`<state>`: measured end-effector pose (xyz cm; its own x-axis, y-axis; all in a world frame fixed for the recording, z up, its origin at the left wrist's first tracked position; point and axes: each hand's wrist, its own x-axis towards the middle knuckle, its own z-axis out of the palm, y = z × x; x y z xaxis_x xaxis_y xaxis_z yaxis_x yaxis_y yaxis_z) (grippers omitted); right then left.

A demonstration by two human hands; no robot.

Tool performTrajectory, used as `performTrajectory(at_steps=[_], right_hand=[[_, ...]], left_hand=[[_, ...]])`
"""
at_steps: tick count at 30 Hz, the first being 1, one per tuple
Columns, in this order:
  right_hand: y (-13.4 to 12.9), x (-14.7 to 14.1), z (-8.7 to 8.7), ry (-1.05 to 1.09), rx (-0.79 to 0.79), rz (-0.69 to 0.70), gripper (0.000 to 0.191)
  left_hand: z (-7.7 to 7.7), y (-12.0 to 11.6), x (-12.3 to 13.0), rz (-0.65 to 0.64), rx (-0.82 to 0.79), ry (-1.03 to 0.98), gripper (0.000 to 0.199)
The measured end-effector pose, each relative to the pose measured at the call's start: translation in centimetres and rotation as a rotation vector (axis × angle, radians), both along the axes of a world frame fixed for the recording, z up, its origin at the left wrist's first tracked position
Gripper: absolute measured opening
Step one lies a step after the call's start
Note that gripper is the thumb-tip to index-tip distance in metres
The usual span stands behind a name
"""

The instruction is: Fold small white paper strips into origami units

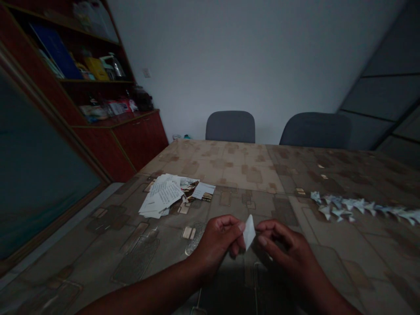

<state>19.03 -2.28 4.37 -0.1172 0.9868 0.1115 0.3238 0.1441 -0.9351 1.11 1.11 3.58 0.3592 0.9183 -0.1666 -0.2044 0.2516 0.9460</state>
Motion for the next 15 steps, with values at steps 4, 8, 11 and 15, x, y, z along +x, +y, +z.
performTrajectory(at_steps=[4,8,11,15], right_hand=[[0.1,-0.4,-0.1,0.149,-0.137,0.071,0.023],[0.1,-0.8,-0.1,0.246,-0.195,0.107,0.028],[0.0,-1.0,0.0,0.261,-0.179,0.090,0.028],[-0.2,-1.1,0.3,0.255,-0.169,0.078,0.029]], left_hand=[[0.3,-0.3,0.1,0.028,0.029,0.036,0.035],[0.8,-0.7,0.2,0.033,0.024,0.046,0.033],[0.9,-0.9,0.3,0.013,0.012,0.045,0.035],[0.7,-0.9,0.3,-0.013,0.019,0.023,0.034]])
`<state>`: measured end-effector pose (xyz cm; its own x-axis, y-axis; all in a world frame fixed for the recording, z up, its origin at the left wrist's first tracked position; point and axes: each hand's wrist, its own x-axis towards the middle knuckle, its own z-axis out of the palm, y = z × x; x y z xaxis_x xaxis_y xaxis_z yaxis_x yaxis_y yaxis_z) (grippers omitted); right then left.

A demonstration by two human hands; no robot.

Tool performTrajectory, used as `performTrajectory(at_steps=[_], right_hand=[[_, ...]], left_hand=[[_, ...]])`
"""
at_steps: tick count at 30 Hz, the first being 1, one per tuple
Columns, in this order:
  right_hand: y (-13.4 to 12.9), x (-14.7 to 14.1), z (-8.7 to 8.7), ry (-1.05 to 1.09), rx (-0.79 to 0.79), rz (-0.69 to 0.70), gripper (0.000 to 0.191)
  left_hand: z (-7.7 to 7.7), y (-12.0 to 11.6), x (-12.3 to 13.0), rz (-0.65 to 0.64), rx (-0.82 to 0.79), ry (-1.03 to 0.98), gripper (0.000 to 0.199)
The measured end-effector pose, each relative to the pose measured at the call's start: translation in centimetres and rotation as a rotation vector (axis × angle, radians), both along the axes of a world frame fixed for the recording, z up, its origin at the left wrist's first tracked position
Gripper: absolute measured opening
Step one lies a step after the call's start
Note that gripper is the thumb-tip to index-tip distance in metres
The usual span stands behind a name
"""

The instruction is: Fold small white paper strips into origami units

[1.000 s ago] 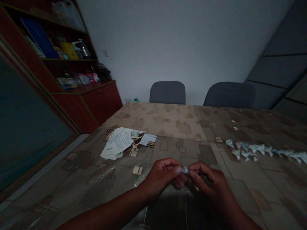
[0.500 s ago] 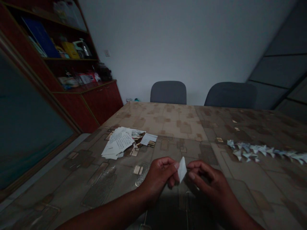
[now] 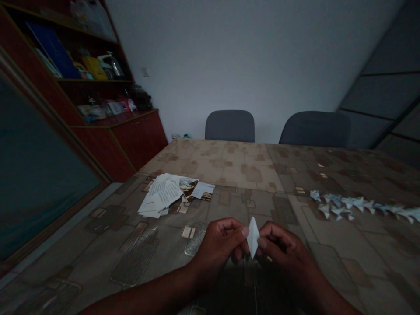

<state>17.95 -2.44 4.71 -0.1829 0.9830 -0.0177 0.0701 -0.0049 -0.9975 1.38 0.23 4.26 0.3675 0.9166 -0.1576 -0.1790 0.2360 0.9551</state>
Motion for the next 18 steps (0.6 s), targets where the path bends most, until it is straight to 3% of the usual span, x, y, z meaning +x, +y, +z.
performTrajectory(at_steps=[8,12,18], right_hand=[[-0.1,0.1,0.3,0.017,-0.012,0.017,0.031],[-0.3,0.0,0.5,0.035,0.015,0.002,0.020],[-0.5,-0.3,0.7,-0.155,0.160,-0.082,0.012]], left_hand=[[0.4,-0.3,-0.1,0.025,-0.010,-0.018,0.034],[0.7,-0.4,-0.1,0.030,-0.001,-0.015,0.034],[1.0,-0.5,0.0,0.005,-0.002,-0.002,0.033]])
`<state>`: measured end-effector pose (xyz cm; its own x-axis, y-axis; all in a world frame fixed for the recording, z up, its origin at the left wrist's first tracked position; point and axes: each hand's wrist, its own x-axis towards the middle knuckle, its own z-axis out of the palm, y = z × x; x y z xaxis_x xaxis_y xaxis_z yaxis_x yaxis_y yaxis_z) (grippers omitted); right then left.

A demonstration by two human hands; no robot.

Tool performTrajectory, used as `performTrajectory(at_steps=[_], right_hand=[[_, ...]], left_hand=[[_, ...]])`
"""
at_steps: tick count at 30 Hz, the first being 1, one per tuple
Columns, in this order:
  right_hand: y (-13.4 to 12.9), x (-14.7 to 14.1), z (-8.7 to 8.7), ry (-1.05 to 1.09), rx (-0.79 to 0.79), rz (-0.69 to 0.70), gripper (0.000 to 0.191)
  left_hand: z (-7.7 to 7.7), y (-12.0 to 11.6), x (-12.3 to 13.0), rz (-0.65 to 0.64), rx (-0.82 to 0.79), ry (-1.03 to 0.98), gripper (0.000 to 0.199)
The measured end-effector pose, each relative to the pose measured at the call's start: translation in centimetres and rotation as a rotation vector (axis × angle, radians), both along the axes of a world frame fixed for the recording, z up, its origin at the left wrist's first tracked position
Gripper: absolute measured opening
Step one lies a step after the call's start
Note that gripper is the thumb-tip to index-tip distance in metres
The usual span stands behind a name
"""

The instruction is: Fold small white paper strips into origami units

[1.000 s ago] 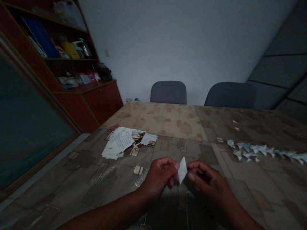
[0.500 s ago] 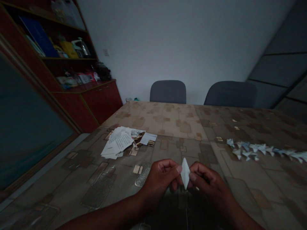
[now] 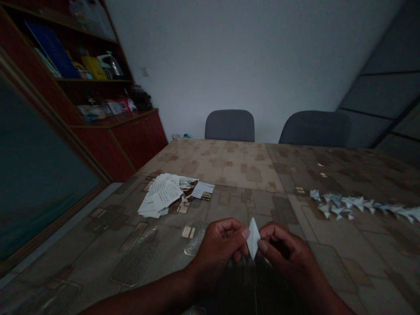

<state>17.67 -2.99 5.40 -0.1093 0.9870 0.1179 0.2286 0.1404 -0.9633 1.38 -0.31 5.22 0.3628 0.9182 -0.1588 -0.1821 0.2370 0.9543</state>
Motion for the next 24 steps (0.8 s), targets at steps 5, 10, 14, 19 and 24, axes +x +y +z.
performTrajectory(at_steps=[5,10,14,19,24], right_hand=[[0.07,0.11,0.06,-0.090,0.099,-0.051,0.015],[0.20,0.28,0.08,-0.107,0.092,-0.097,0.014],[0.18,0.30,0.12,-0.090,0.084,-0.084,0.015],[0.16,0.31,0.15,-0.101,0.091,-0.092,0.017],[0.18,0.27,-0.03,-0.135,0.143,-0.102,0.014]], left_hand=[[0.03,-0.11,0.01,-0.012,0.001,-0.018,0.031],[-0.14,0.05,-0.18,-0.044,0.055,-0.030,0.032],[-0.42,0.22,-0.27,-0.041,0.068,-0.031,0.033],[-0.69,0.36,-0.25,-0.044,0.040,-0.043,0.030],[-0.67,0.44,-0.18,-0.020,0.053,-0.031,0.033]])
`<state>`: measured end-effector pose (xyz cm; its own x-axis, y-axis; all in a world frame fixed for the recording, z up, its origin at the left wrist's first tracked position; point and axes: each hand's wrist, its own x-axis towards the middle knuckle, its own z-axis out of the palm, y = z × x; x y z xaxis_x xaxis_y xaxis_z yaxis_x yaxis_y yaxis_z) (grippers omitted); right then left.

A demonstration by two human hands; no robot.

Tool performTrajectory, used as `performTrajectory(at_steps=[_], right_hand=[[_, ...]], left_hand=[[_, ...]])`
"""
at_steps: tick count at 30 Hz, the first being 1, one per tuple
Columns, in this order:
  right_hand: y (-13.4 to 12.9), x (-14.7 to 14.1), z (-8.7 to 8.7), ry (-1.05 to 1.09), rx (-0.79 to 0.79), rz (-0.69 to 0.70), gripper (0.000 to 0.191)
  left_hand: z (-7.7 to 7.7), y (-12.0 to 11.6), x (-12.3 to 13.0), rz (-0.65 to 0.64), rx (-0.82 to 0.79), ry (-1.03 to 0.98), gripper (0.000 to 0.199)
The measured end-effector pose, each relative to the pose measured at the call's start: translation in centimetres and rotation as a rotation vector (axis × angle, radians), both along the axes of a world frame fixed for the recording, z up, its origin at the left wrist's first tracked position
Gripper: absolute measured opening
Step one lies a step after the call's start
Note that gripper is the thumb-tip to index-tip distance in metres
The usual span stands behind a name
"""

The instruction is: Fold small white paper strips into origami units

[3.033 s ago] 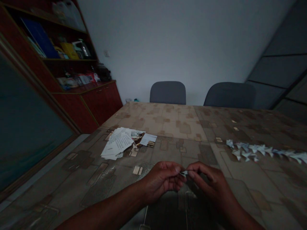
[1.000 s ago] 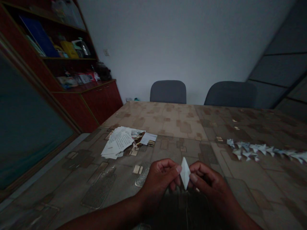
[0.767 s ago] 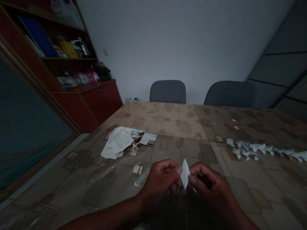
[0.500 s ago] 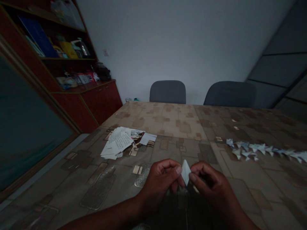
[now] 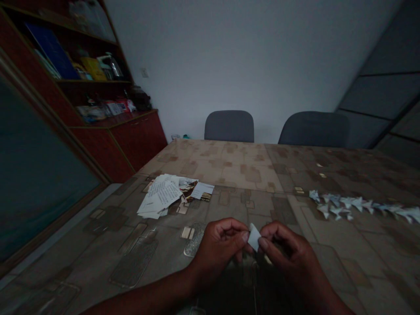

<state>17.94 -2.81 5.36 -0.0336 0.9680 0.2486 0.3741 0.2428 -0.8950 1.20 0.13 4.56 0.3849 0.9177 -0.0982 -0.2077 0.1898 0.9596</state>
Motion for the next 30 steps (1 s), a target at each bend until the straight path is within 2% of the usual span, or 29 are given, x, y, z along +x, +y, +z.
performTrajectory(at_steps=[8,20,30], right_hand=[[-0.1,0.0,0.1,-0.062,0.085,-0.034,0.009],[-0.4,0.0,0.2,-0.139,0.191,-0.017,0.006],[-0.5,0.0,0.0,-0.137,0.180,0.015,0.005]], left_hand=[[0.2,-0.2,0.0,0.030,0.037,0.075,0.024],[1.3,-0.7,-0.2,0.144,0.271,0.275,0.010],[1.1,-0.8,-0.1,0.154,0.288,0.310,0.009]])
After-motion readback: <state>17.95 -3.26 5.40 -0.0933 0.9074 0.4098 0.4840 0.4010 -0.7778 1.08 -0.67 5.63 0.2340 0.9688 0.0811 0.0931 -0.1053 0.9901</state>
